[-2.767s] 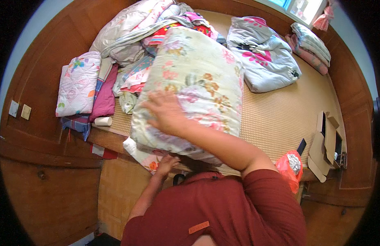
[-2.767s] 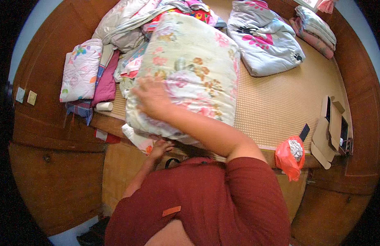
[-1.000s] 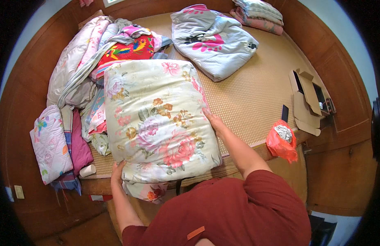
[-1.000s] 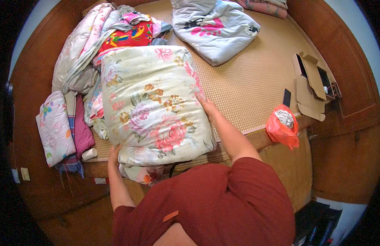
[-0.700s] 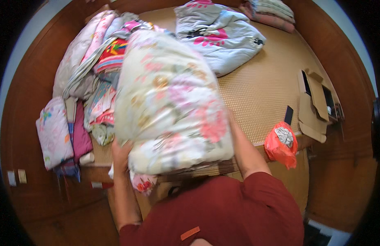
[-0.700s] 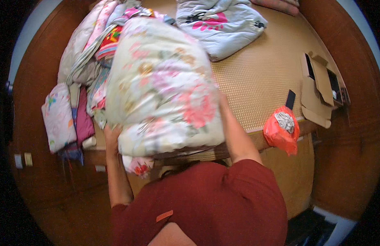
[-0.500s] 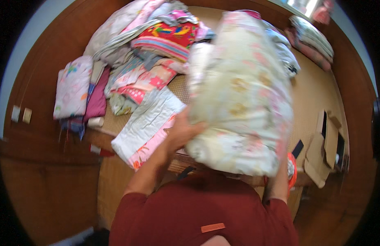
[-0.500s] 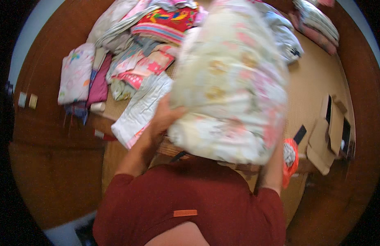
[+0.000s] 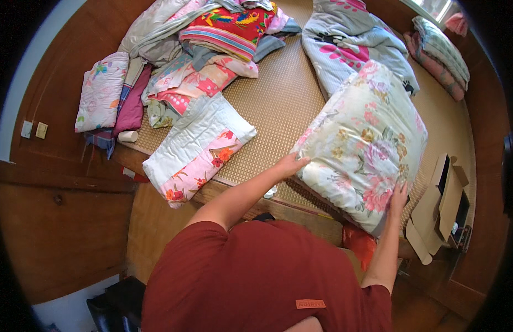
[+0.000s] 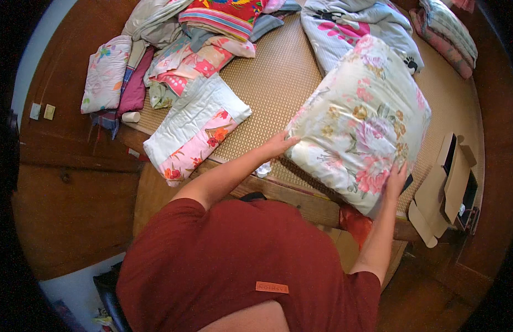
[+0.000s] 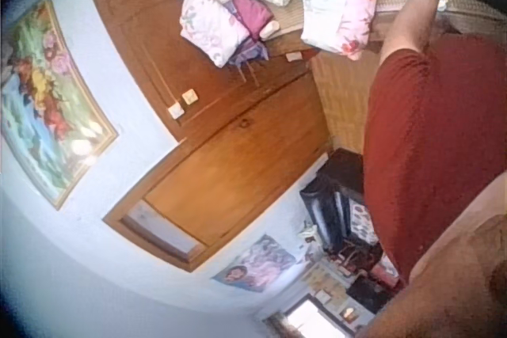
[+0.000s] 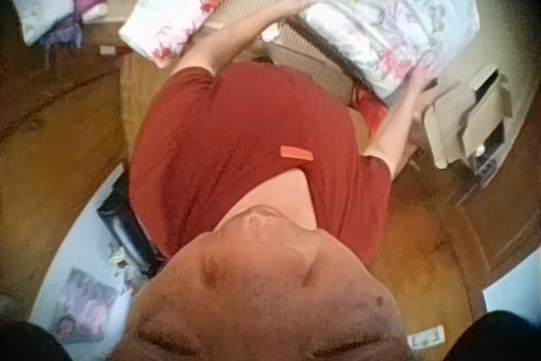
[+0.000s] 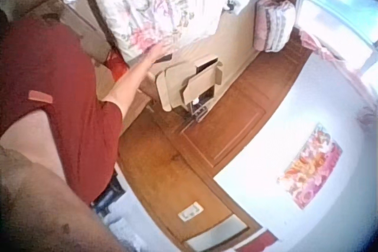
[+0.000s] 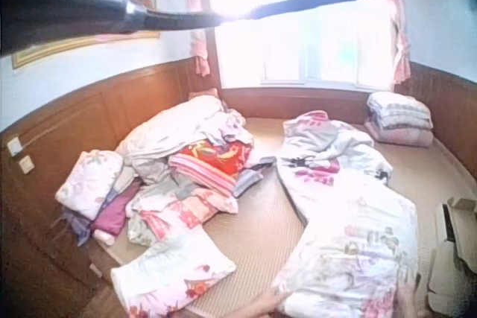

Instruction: The person folds a floral patterned sheet and a floral patterned duvet on a wooden table. They smooth the items, fold them into smaller rectangles, and stack them with other folded bedding. The person handles the items by hand, ensuring neat edges and alignment.

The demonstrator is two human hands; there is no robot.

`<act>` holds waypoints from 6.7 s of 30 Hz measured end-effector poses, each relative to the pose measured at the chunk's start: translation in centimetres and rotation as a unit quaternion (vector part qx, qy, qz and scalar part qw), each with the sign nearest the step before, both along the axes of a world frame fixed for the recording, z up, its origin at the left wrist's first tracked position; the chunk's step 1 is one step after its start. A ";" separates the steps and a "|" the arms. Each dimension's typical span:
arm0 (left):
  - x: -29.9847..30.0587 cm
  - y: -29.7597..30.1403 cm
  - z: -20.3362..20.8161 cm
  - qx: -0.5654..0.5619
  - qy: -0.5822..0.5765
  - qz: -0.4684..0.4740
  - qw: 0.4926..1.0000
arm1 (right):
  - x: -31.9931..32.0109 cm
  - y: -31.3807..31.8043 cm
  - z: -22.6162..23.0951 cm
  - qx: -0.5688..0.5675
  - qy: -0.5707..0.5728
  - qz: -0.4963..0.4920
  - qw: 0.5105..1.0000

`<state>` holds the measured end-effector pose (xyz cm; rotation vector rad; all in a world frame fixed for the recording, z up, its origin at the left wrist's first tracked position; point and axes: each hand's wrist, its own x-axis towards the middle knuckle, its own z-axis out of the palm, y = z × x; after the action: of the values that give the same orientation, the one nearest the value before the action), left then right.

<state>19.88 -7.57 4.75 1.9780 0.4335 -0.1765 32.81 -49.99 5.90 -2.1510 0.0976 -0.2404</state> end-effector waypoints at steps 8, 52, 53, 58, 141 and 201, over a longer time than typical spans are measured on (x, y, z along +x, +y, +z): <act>-7.9 5.9 -2.3 -0.069 -0.033 0.045 0.996 | -3.1 4.9 2.6 -0.060 -0.087 -0.050 0.993; -26.0 22.1 -6.6 0.057 -0.083 0.174 0.980 | -25.0 28.2 -4.2 0.312 0.427 0.010 0.849; -26.8 24.2 -6.4 0.145 -0.063 0.222 0.962 | -25.3 27.6 -4.0 0.299 0.438 0.008 0.848; -29.2 29.2 -8.9 0.237 0.147 0.278 0.919 | -24.0 26.8 -5.4 0.252 0.465 -0.007 0.849; -12.1 45.5 13.0 -0.373 -0.352 0.400 0.759 | 7.8 36.6 17.1 0.414 0.127 0.189 0.881; -38.6 41.4 7.1 -0.317 -0.234 0.460 0.796 | -18.7 58.0 5.8 0.304 0.065 0.215 0.926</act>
<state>-18.68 33.82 11.84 0.9266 0.8245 0.6966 14.11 8.02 11.70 -1.5135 -0.2026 0.1754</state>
